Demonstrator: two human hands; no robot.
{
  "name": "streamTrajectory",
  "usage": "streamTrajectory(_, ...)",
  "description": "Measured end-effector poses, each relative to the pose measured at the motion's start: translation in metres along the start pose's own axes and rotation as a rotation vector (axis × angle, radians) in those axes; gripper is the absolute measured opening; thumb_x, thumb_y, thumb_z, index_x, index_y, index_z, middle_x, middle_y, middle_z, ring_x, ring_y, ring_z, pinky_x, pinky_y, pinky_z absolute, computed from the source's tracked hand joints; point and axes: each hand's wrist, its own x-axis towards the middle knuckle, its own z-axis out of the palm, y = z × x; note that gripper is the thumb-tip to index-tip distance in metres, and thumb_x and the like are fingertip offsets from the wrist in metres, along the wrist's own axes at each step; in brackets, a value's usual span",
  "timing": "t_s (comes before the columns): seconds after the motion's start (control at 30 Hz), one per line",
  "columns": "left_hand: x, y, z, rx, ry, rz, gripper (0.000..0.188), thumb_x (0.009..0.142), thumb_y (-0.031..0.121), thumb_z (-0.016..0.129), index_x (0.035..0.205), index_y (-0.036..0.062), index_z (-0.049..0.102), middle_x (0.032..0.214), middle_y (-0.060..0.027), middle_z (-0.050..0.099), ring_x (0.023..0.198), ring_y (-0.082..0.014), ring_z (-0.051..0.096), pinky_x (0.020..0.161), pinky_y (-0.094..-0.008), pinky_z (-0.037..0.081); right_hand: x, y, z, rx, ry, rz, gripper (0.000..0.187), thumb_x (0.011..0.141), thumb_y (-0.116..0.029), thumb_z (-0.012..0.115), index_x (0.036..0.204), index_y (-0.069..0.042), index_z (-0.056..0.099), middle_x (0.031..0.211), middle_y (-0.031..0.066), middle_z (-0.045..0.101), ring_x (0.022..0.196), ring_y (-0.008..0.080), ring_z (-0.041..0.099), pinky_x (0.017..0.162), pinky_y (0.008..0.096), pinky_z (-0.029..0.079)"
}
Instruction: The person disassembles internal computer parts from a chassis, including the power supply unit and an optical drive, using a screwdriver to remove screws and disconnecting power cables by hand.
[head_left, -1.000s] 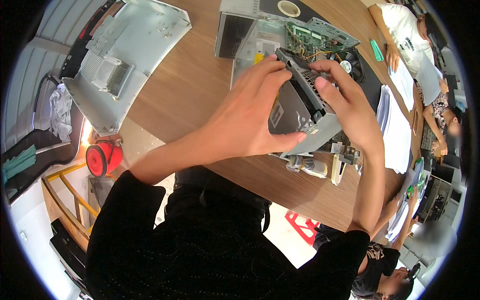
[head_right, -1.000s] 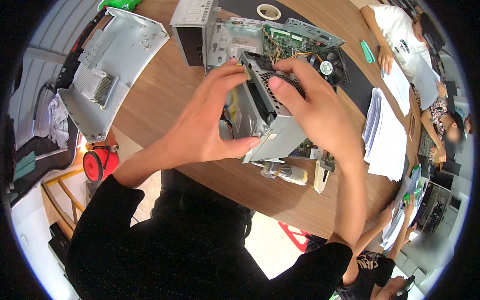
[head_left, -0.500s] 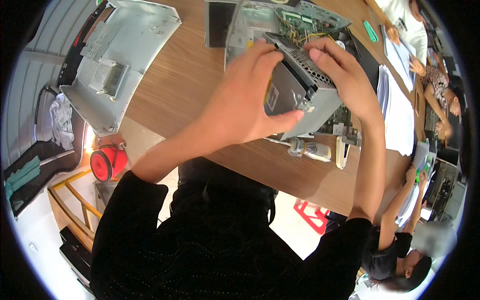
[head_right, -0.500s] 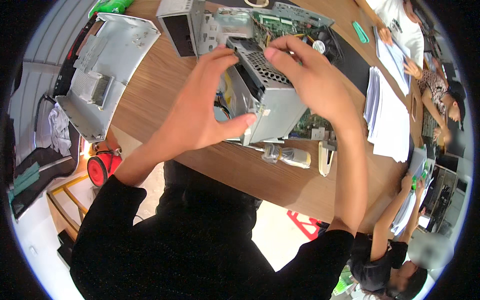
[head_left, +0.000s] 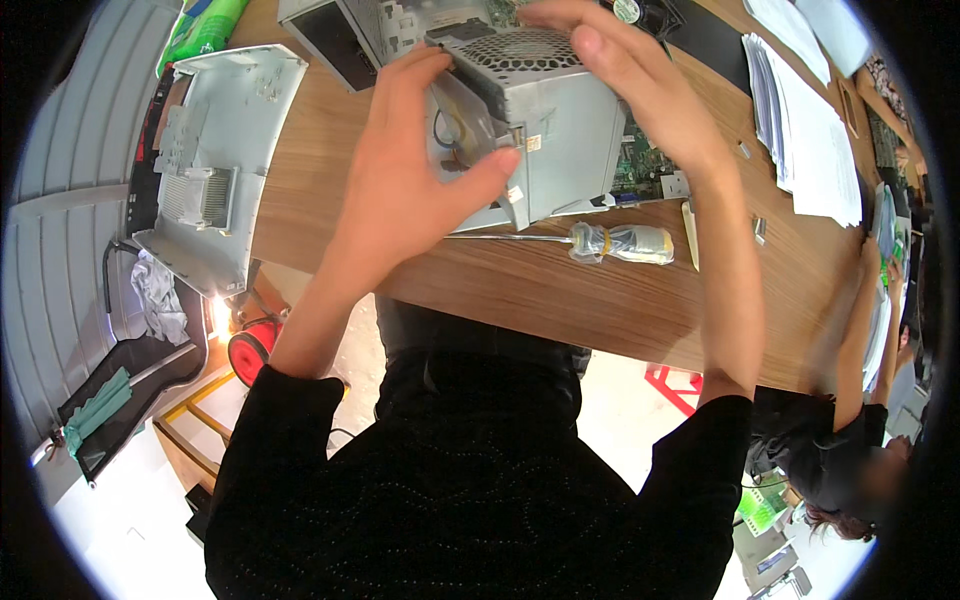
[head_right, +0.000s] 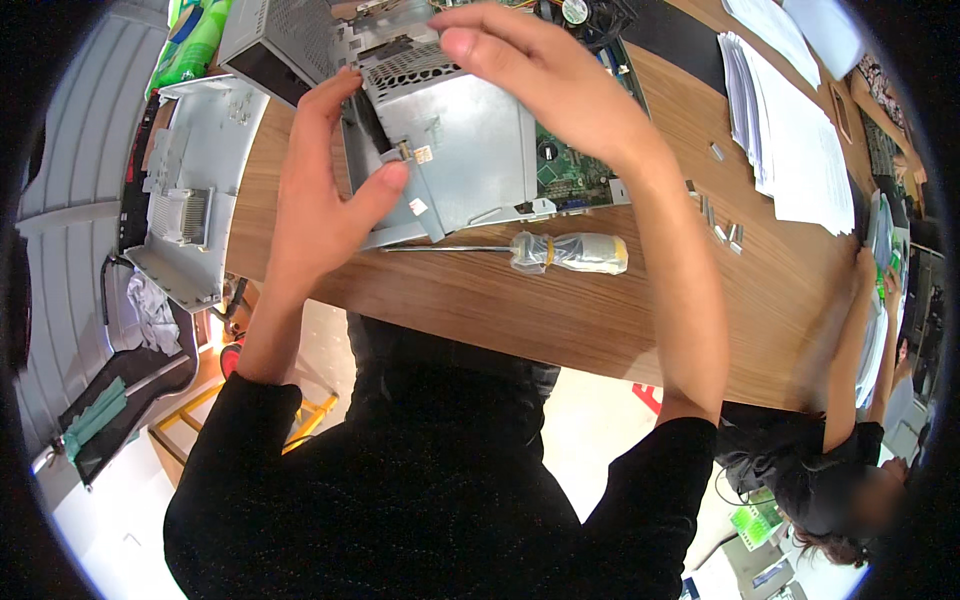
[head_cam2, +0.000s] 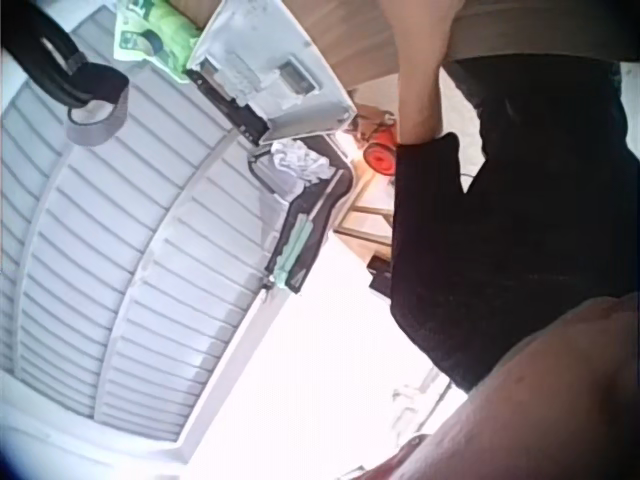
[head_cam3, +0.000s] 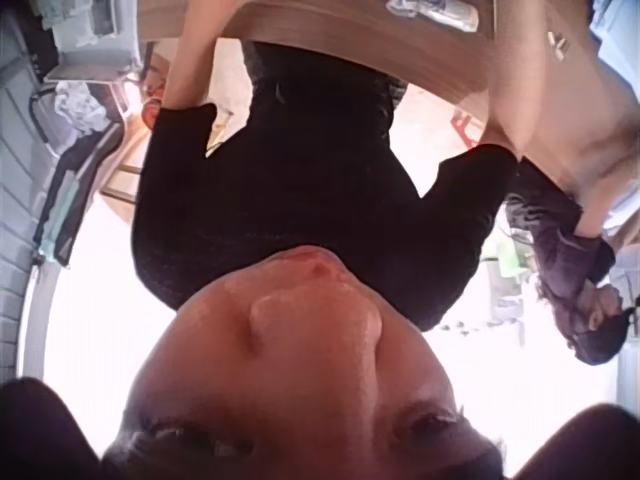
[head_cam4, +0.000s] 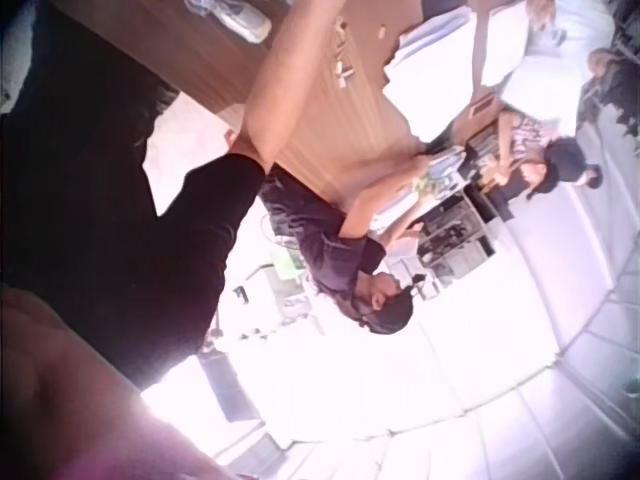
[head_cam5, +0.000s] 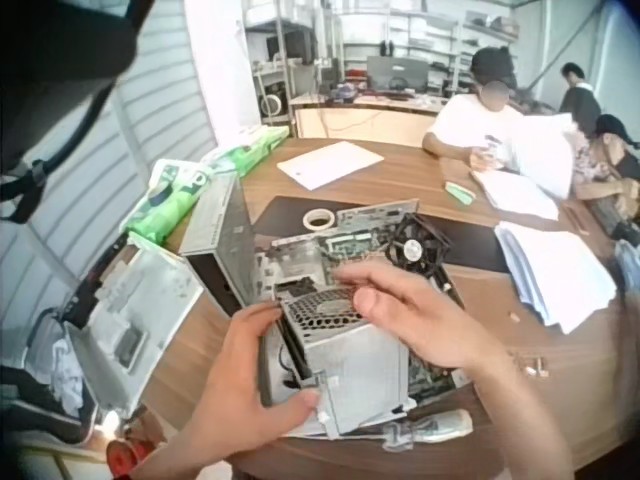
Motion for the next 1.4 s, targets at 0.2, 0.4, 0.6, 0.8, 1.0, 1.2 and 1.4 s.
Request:
streamTrajectory(0.2,0.001,0.008,-0.009,-0.043,-0.033,-0.084,0.076,0.078,0.03,0.081,0.137,-0.0024,0.046,0.14,-0.0217,0.05,0.135,-0.0357,0.048,0.113,-0.0432,0.037,0.006,0.034,-0.009,0.208,-0.113,-0.073,0.037,0.102,-0.033,0.051,0.117,-0.003,0.067,0.105,0.0053,0.067,0.096,0.0127,0.059,0.085,0.0243,0.044)
streamTrajectory(0.4,0.002,0.017,-0.01,0.028,-0.011,-0.054,0.078,0.073,0.032,0.086,0.132,-0.0025,0.049,0.137,-0.0244,0.052,0.132,-0.041,0.05,0.109,-0.0443,0.041,0.01,0.042,-0.012,0.335,-0.091,-0.013,0.046,0.098,-0.034,0.043,0.117,0.0,0.067,0.12,0.0089,0.068,0.104,0.0158,0.059,0.094,0.0271,0.043)
streamTrajectory(0.6,-0.003,0.012,-0.009,0.047,-0.015,-0.059,0.082,0.071,0.032,0.088,0.134,-0.0018,0.047,0.137,-0.0243,0.051,0.131,-0.041,0.051,0.108,-0.0445,0.042,0.01,0.035,-0.003,0.395,-0.056,0.1,0.045,0.098,-0.035,0.045,0.114,-0.002,0.069,0.11,0.0067,0.068,0.095,0.0131,0.058,0.087,0.0264,0.044)
streamTrajectory(0.8,0.001,0.012,-0.012,-0.018,-0.076,-0.208,0.087,0.072,0.032,0.087,0.14,-0.0002,0.043,0.137,-0.0216,0.052,0.131,-0.0359,0.051,0.113,-0.0442,0.038,0.021,0.036,-0.005,0.399,-0.079,0.119,0.043,0.098,-0.038,0.053,0.111,0.0,0.069,0.097,0.0043,0.066,0.087,0.0123,0.057,0.081,0.0251,0.045)
streamTrajectory(1.0,0.003,-0.006,-0.007,-0.008,-0.071,-0.178,0.086,0.074,0.038,0.086,0.138,-0.0011,0.044,0.134,-0.0222,0.053,0.127,-0.0369,0.053,0.108,-0.0447,0.041,0.024,0.022,-0.004,0.442,-0.104,0.198,0.041,0.098,-0.031,0.049,0.109,0.003,0.069,0.1,0.0087,0.069,0.09,0.0142,0.061,0.084,0.0278,0.047)
streamTrajectory(1.2,0.014,-0.025,-0.005,-0.103,-0.03,-0.222,0.086,0.079,0.047,0.082,0.137,-0.0047,0.045,0.129,-0.0274,0.058,0.121,-0.0403,0.058,0.104,-0.0443,0.045,0.046,0.033,0.003,0.567,-0.036,0.39,0.039,0.097,-0.036,0.053,0.102,-0.002,0.071,0.092,0.0078,0.071,0.08,0.0153,0.065,0.077,0.0287,0.051)
streamTrajectory(1.4,0.022,-0.028,-0.004,-0.122,-0.093,-0.132,0.086,0.085,0.049,0.076,0.142,-0.0047,0.041,0.138,-0.026,0.052,0.128,-0.0357,0.053,0.109,-0.0456,0.04,0.065,0.041,0.001,0.649,-0.108,0.44,0.032,0.096,-0.035,0.055,0.101,-0.008,0.069,0.089,0.006,0.071,0.075,0.0161,0.066,0.071,0.031,0.053)
